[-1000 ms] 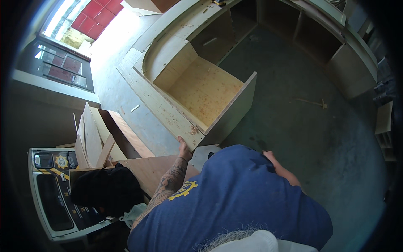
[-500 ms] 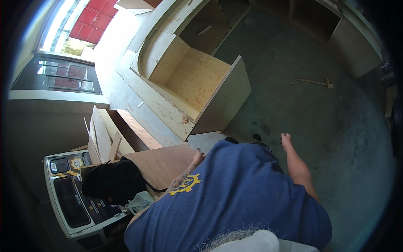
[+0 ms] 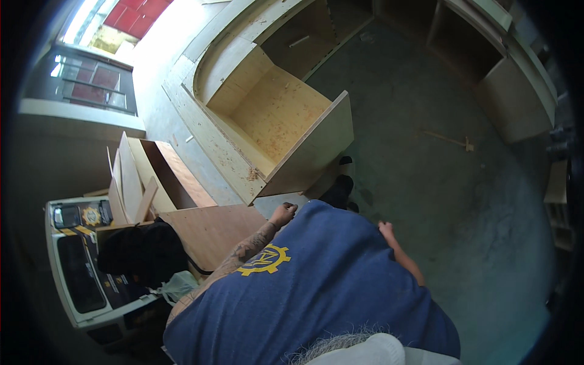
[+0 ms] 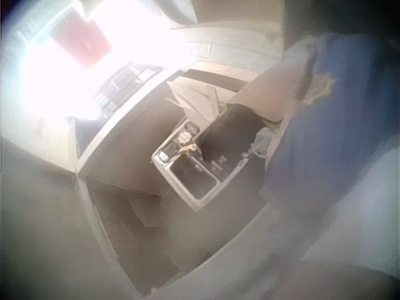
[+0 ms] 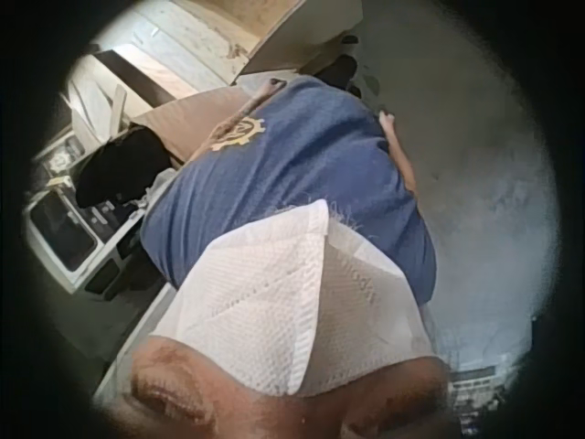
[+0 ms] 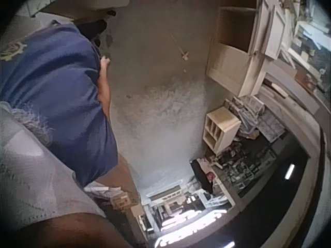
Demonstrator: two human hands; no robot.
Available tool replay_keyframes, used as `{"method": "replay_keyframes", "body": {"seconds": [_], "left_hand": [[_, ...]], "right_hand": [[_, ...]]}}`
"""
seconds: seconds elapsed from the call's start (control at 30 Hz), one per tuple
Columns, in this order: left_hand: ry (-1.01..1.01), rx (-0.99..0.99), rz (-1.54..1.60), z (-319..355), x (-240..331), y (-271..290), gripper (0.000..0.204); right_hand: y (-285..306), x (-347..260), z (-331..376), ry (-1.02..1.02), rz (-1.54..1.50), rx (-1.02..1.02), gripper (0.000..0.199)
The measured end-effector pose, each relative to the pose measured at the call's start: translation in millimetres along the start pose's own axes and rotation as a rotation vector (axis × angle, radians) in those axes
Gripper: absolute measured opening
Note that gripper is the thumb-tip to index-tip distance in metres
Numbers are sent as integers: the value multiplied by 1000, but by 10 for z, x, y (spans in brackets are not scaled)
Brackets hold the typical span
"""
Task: Assembling a curved wooden cabinet component by measuring, marking, and drilling screws into a back panel.
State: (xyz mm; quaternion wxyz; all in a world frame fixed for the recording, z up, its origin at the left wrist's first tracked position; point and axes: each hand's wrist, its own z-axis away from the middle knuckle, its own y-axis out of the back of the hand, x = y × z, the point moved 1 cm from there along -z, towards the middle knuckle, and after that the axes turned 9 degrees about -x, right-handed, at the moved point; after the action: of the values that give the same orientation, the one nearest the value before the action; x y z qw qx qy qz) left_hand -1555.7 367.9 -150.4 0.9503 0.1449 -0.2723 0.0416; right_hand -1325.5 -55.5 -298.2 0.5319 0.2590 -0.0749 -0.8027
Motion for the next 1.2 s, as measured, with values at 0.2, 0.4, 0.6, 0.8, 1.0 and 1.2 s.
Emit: {"method": "replay_keyframes", "body": {"seconds": [0.2, 0.4, 0.6, 0.8, 1.0, 1.2], "left_hand": [[27, -56, -46, -465, -38, -138, 51], [-109, -155, -238, -1101, 186, -548, 53], [-296, -174, -37, -1438, 1744, -706, 48], [-476, -246, -185, -1841, 2967, -784, 46], [-471, -268, -150, -1937, 3598, -773, 51], [-368, -207, -36, -2058, 3827, -868, 49]], "right_hand": [[706, -526, 471, -2, -141, 43, 38], [1591, -341, 162, 57, -222, 56, 38], [2764, -1181, -38, -111, -438, 20, 48], [3421, -2094, -163, -61, -466, 118, 48], [3428, -1896, -601, -30, -398, -31, 43], [3963, -1504, -1214, 314, 146, -188, 32]]}}
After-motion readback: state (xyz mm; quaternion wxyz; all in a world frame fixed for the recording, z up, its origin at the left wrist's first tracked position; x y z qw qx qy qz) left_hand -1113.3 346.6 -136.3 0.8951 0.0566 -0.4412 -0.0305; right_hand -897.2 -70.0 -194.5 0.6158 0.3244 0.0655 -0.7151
